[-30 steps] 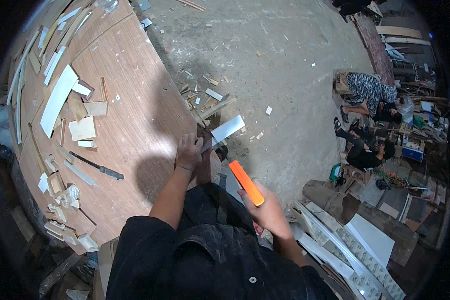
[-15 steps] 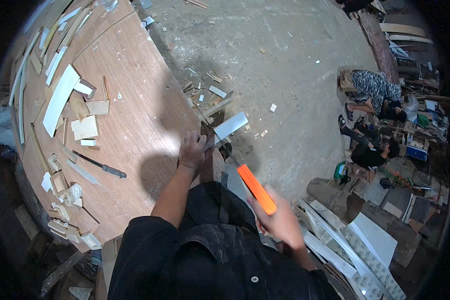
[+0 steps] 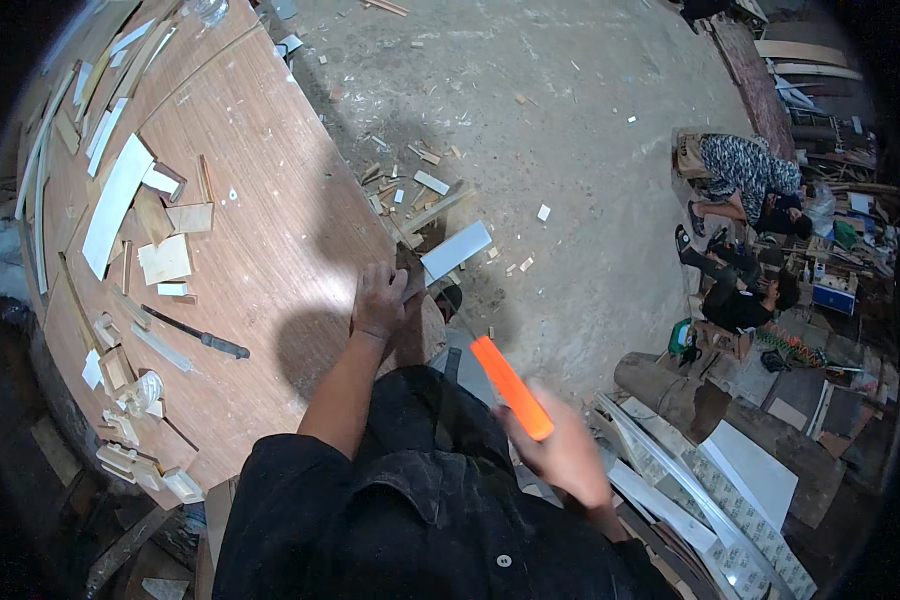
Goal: The person turns and holds a plastic profile piece by hand, then cuts it using a hand saw while holding it against the edge of the workbench.
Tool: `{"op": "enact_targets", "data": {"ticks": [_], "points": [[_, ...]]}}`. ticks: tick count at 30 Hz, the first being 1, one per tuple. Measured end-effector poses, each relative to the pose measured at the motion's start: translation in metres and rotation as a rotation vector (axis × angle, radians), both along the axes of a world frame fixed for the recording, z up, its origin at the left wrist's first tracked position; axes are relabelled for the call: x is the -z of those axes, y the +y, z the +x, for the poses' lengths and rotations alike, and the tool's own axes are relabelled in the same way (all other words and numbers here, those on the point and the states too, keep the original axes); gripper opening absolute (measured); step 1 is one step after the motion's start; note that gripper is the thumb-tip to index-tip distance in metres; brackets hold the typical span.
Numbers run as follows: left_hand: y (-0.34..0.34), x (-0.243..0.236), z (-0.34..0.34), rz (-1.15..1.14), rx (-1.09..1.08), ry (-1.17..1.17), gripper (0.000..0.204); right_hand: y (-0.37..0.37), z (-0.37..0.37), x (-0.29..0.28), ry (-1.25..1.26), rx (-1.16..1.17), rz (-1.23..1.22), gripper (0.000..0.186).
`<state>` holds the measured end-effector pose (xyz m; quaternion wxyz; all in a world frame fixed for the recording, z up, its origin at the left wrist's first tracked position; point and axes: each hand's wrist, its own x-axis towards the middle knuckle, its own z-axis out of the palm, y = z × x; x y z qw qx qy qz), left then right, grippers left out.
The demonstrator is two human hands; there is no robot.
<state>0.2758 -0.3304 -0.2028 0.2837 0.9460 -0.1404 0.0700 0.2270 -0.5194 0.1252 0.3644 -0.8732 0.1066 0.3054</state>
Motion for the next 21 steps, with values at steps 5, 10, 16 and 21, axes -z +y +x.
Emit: {"op": "enact_targets", "data": {"ticks": [5,10,16,21], "points": [[-0.003,0.012,0.006,0.043,0.001,0.003,0.033,-0.017,-0.004,0.044,0.014,0.083,0.056,0.027],[-0.004,0.002,0.001,-0.016,0.014,0.008,0.025,-0.006,-0.002,-0.002,0.057,-0.005,-0.087,0.018],[0.000,0.007,0.002,0.040,0.019,0.041,0.025,-0.011,-0.002,0.030,-0.043,-0.023,0.005,0.020],[-0.003,-0.004,0.001,-0.003,-0.011,0.000,0.021,-0.020,-0.001,0.031,0.050,0.093,0.091,0.022]]}}
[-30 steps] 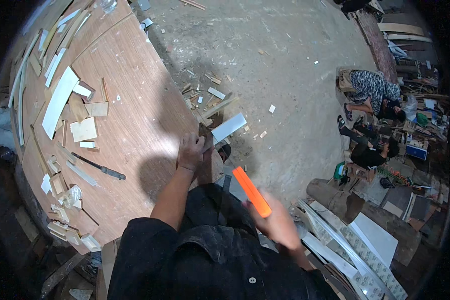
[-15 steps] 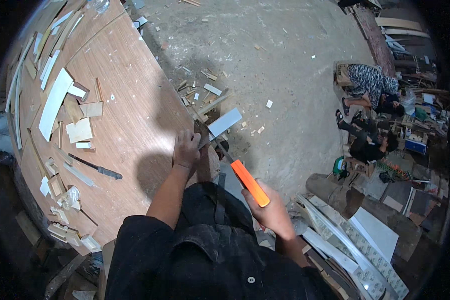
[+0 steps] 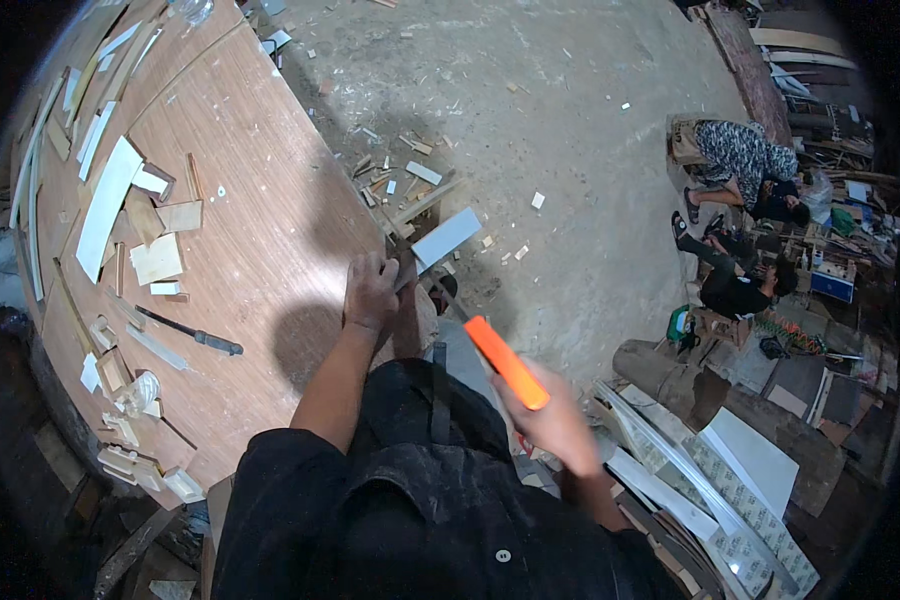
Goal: The person turns and holds a plastic profile piece by hand, then cuts it using a hand saw while holding it against the edge of the workbench.
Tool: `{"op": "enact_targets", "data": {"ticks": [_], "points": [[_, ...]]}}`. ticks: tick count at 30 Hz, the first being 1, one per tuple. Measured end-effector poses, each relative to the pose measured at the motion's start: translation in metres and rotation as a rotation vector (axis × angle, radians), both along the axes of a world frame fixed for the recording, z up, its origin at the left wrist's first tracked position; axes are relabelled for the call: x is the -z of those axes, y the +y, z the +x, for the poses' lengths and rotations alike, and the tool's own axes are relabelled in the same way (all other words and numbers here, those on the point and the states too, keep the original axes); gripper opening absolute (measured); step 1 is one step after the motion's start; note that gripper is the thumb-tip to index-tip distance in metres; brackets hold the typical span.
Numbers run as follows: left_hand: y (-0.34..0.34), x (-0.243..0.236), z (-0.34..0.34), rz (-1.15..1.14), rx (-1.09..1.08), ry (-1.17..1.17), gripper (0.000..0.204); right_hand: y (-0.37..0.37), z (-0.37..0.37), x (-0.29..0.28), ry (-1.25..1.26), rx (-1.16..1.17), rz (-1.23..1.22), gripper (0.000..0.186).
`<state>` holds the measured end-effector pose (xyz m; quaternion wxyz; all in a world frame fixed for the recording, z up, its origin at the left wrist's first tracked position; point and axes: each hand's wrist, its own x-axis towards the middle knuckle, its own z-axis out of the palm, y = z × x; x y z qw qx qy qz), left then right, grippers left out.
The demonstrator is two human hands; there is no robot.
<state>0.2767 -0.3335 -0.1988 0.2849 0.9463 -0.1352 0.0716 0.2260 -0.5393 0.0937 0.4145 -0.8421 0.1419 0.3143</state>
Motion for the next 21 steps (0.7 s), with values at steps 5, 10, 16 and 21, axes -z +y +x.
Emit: {"op": "enact_targets", "data": {"ticks": [5,10,16,21], "points": [[0.002,0.014,0.001,0.010,0.015,-0.028,0.023,0.008,0.003,-0.009,-0.077,-0.079,-0.066,0.021],[-0.001,0.003,0.006,-0.015,0.016,-0.017,0.019,-0.008,-0.009,0.030,-0.025,-0.020,-0.038,0.022],[0.002,0.002,0.000,-0.031,0.034,-0.022,0.020,0.004,0.005,-0.028,0.114,-0.084,-0.100,0.024],[0.000,0.006,0.004,0.009,0.057,0.016,0.022,0.004,-0.009,0.034,-0.025,-0.014,-0.069,0.027]]}}
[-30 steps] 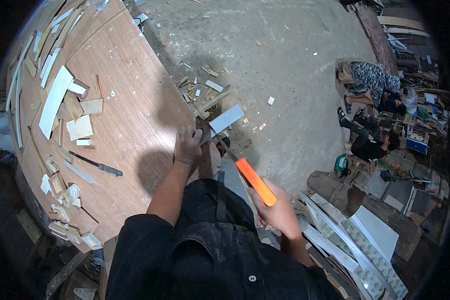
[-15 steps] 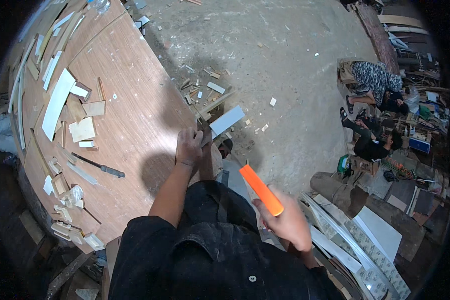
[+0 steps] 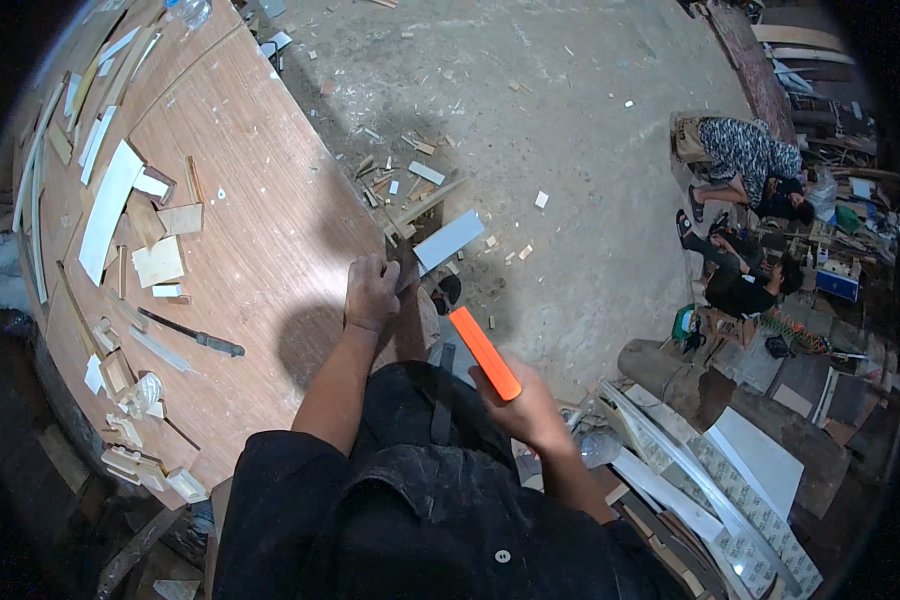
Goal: The person turns and holds a plastic profile piece by hand, then cuts it using a hand saw while holding it against the edge of the workbench.
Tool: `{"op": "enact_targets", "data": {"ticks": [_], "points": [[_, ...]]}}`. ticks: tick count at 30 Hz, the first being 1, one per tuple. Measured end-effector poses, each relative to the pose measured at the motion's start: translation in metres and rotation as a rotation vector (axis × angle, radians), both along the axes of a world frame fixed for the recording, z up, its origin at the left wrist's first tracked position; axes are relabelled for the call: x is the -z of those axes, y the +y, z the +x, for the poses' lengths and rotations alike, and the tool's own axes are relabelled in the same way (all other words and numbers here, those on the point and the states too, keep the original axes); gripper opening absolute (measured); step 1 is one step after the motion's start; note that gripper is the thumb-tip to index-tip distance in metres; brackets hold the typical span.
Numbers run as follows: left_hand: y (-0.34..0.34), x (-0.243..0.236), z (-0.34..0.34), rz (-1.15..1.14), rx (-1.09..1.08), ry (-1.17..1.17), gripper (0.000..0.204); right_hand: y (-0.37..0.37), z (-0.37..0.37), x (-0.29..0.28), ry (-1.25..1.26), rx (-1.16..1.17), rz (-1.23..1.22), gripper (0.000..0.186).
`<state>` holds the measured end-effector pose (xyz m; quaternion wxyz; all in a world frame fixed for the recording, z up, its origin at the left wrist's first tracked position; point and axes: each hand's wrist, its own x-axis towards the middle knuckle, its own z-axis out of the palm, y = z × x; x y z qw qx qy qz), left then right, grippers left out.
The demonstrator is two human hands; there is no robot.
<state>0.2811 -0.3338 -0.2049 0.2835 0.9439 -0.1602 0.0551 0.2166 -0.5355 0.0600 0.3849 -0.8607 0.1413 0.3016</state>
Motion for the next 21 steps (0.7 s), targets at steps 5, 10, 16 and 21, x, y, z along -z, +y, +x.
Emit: {"op": "enact_targets", "data": {"ticks": [5,10,16,21], "points": [[0.005,0.004,-0.007,0.009,-0.024,-0.005,0.024,-0.005,-0.002,-0.021,-0.059,-0.063,0.023,0.024],[-0.005,-0.008,-0.003,-0.006,-0.026,0.002,0.028,-0.006,-0.002,-0.002,-0.021,-0.101,-0.043,0.021],[-0.004,-0.003,-0.004,0.022,-0.034,0.016,0.025,-0.020,-0.013,0.000,-0.106,-0.086,0.085,0.027],[-0.005,-0.002,-0.004,0.016,-0.033,-0.040,0.024,-0.013,0.000,-0.049,-0.032,-0.032,0.042,0.025]]}}
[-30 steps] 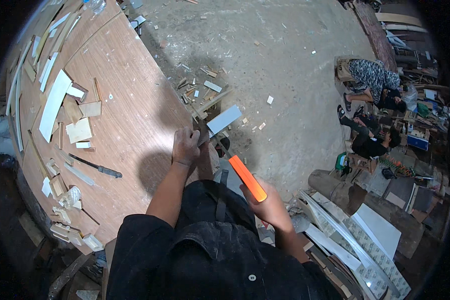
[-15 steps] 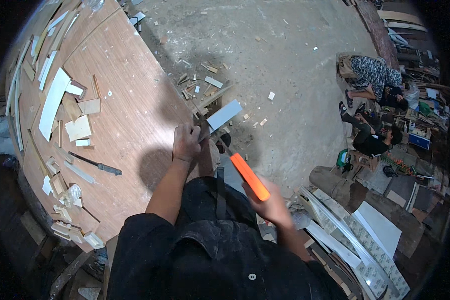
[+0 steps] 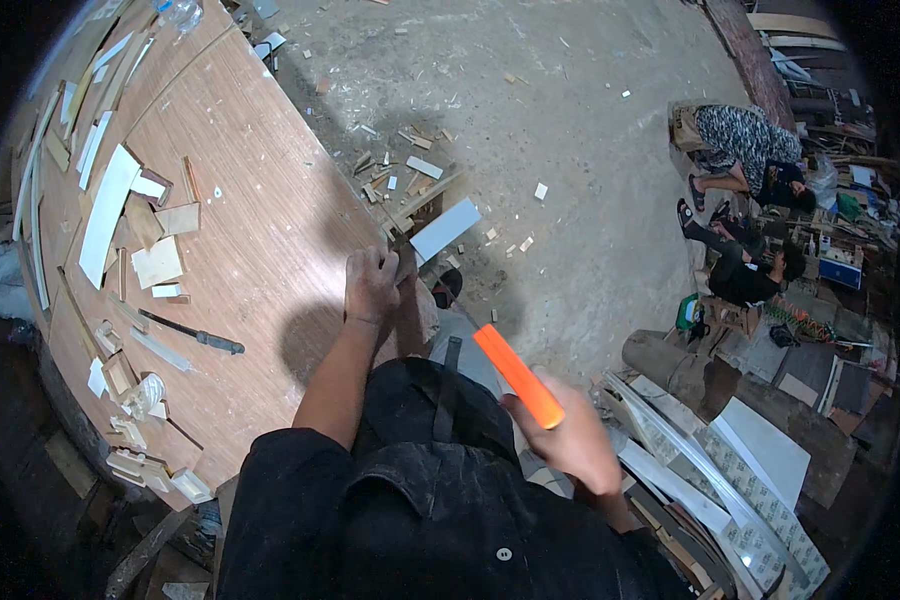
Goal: The person turns and holds a plastic profile piece by hand, then cuts it using a hand saw while holding it against the edge of the workbench.
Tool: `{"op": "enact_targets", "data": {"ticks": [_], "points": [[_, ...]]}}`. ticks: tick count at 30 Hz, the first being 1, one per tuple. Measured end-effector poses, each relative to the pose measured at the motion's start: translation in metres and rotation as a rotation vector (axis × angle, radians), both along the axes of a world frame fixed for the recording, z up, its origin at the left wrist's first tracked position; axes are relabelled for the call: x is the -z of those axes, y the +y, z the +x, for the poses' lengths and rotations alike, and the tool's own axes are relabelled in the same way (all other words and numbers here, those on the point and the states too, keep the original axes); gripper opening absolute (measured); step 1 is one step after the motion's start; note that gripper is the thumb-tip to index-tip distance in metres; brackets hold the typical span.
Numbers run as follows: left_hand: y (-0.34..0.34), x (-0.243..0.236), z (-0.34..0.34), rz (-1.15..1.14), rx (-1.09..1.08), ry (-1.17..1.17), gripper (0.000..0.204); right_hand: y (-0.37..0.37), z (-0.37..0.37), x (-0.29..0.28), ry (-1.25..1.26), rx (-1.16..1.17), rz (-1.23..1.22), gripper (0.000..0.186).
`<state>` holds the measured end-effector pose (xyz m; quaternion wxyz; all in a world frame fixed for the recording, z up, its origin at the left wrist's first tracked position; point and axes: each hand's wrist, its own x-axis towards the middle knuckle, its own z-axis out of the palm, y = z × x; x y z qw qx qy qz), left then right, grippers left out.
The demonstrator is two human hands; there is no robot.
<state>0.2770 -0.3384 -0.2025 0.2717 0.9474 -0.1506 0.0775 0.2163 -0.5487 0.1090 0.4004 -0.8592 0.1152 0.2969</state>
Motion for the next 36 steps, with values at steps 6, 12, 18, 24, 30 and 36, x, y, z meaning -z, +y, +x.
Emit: {"op": "enact_targets", "data": {"ticks": [6,12,18,24,30,36], "points": [[0.000,0.001,0.002,0.017,0.020,0.063,0.024,0.005,-0.008,0.057,-0.074,-0.007,-0.027,0.029],[-0.003,-0.005,0.002,0.073,-0.008,0.065,0.024,-0.010,-0.015,0.047,0.034,0.011,-0.003,0.027],[0.007,0.004,-0.003,0.029,0.011,0.050,0.023,-0.002,0.001,-0.001,0.057,-0.057,-0.021,0.025],[0.002,0.002,-0.001,0.048,0.012,0.069,0.023,0.001,-0.019,0.050,-0.130,-0.028,-0.031,0.024],[-0.001,-0.007,-0.002,0.030,-0.006,0.092,0.034,-0.011,-0.010,0.061,-0.038,0.001,0.028,0.028],[0.002,0.002,-0.002,0.014,0.012,0.044,0.038,-0.016,-0.003,0.027,0.073,-0.024,0.018,0.028]]}}
